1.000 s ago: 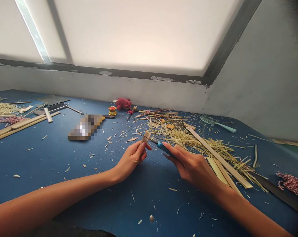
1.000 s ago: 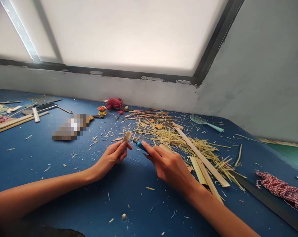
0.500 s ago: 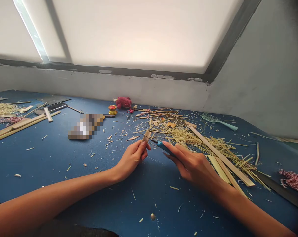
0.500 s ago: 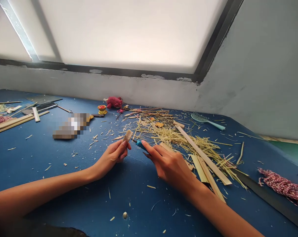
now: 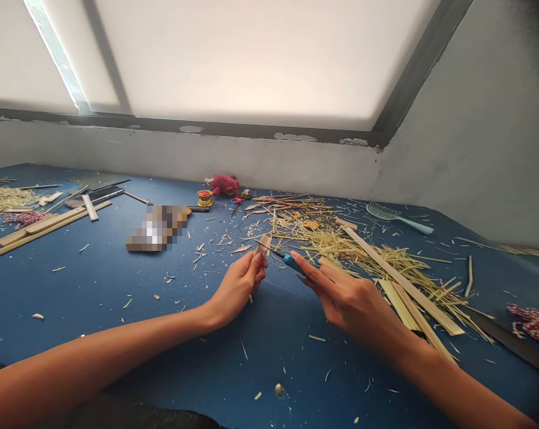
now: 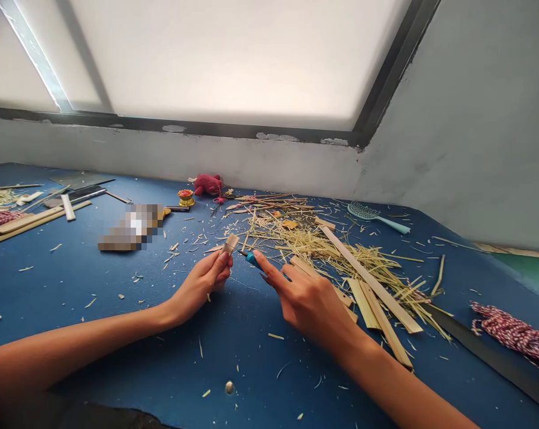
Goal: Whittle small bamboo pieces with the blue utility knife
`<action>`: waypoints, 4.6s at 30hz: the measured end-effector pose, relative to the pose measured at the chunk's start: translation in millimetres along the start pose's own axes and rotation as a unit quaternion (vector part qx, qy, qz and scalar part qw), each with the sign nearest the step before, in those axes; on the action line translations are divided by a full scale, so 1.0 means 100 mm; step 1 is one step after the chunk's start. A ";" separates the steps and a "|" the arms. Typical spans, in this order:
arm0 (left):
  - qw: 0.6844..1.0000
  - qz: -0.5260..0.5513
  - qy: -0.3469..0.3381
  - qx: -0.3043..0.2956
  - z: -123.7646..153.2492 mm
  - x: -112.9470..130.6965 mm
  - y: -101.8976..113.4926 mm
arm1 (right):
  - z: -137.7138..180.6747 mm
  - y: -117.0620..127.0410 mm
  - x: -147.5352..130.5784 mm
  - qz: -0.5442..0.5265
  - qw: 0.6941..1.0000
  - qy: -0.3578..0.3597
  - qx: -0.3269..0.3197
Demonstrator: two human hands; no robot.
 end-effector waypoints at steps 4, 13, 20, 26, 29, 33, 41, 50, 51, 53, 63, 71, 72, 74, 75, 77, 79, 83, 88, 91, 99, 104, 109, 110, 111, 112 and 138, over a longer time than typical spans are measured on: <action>1.000 -0.021 -0.002 0.011 -0.02 -0.03 0.02 | 0.01 0.01 0.02 0.010 1.000 0.002 0.001; 0.989 -0.148 -0.024 -0.004 0.03 0.02 -0.03 | -0.05 0.10 -0.13 0.029 0.999 0.010 0.026; 0.999 -0.030 -0.010 0.004 0.05 0.05 -0.02 | 0.00 0.12 -0.07 0.001 0.999 0.019 0.039; 0.998 -0.068 -0.013 0.010 0.00 -0.02 0.00 | 0.00 0.14 -0.12 0.015 0.999 0.016 0.049; 0.992 -0.127 -0.015 0.016 0.00 -0.04 0.02 | 0.00 0.16 -0.16 0.018 0.998 0.016 0.056; 0.978 -0.206 -0.032 -0.004 0.02 0.01 -0.04 | -0.01 0.15 -0.20 0.039 0.998 0.015 0.054; 0.997 -0.079 -0.001 -0.015 0.04 0.02 -0.05 | -0.04 0.11 -0.15 0.022 0.999 0.002 0.034; 0.996 -0.093 -0.004 0.008 0.02 -0.03 -0.01 | -0.01 0.11 -0.14 0.016 0.999 0.003 0.037; 0.991 -0.136 -0.013 0.007 0.03 -0.01 -0.02 | -0.01 0.11 -0.15 0.022 0.999 0.003 0.035; 0.978 -0.206 -0.027 -0.006 0.05 0.03 -0.06 | -0.02 0.11 -0.18 0.038 0.999 0.002 0.037; 1.000 0.003 0.005 -0.005 0.02 0.03 -0.02 | -0.05 0.19 -0.15 -0.002 0.999 0.005 0.054; 0.991 -0.134 -0.014 0.006 0.00 0.00 -0.02 | 0.00 0.18 -0.14 -0.003 0.999 -0.002 0.051; 0.986 -0.167 -0.021 -0.003 0.01 0.01 -0.04 | 0.00 0.17 -0.15 0.002 0.999 -0.003 0.049; 0.980 -0.196 -0.028 -0.020 0.03 0.04 -0.08 | -0.02 0.17 -0.17 0.007 0.999 -0.006 0.046; 0.982 -0.185 -0.024 -0.025 0.03 0.04 -0.09 | -0.03 0.17 -0.17 0.006 0.999 -0.008 0.045; 0.991 -0.130 -0.012 -0.025 0.05 0.04 -0.09 | -0.05 0.17 -0.18 -0.005 0.999 -0.013 0.043; 0.997 -0.078 -0.006 -0.024 0.05 0.05 -0.09 | -0.07 0.19 -0.17 -0.022 0.999 -0.017 0.046; 1.000 0.006 0.002 0.000 0.01 0.04 -0.02 | -0.04 0.23 -0.15 -0.035 0.998 -0.017 0.056; 0.999 0.029 0.018 0.017 -0.06 -0.04 0.04 | 0.02 0.24 -0.08 -0.039 0.997 -0.022 0.065; 0.998 -0.063 -0.003 0.004 -0.03 -0.02 -0.02 | 0.01 0.22 -0.09 -0.035 0.997 -0.015 0.067; 0.998 -0.055 -0.008 -0.017 0.05 0.07 -0.08 | -0.08 0.17 -0.16 -0.029 0.998 -0.024 0.053; 0.999 0.043 0.012 0.011 -0.01 0.01 0.03 | -0.02 0.19 -0.11 -0.034 0.997 -0.025 0.059; 1.000 0.018 0.012 0.000 -0.04 -0.05 0.02 | 0.02 0.18 -0.07 -0.037 0.997 -0.031 0.056; 1.000 -0.003 0.008 -0.001 -0.03 -0.05 0.01 | 0.01 0.18 -0.09 -0.033 0.998 -0.030 0.054; 1.000 -0.029 0.002 -0.004 -0.02 -0.05 -0.01 | 0.00 0.18 -0.11 -0.027 0.998 -0.028 0.052; 0.998 -0.056 -0.006 -0.009 0.00 -0.03 -0.03 | -0.01 0.17 -0.13 -0.018 0.998 -0.026 0.052; 0.996 -0.087 -0.020 0.007 0.08 0.04 -0.06 | -0.09 0.15 -0.26 0.029 0.999 0.001 0.047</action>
Point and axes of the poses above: each hand's wrist, its own z-axis away from the middle knuckle, its own y-axis out of the back of the hand, x = y × z, the point moved 8 cm from there along -z, towards the middle knuckle, and after that the axes turned 9 degrees about -z, right-handed, at the moved point
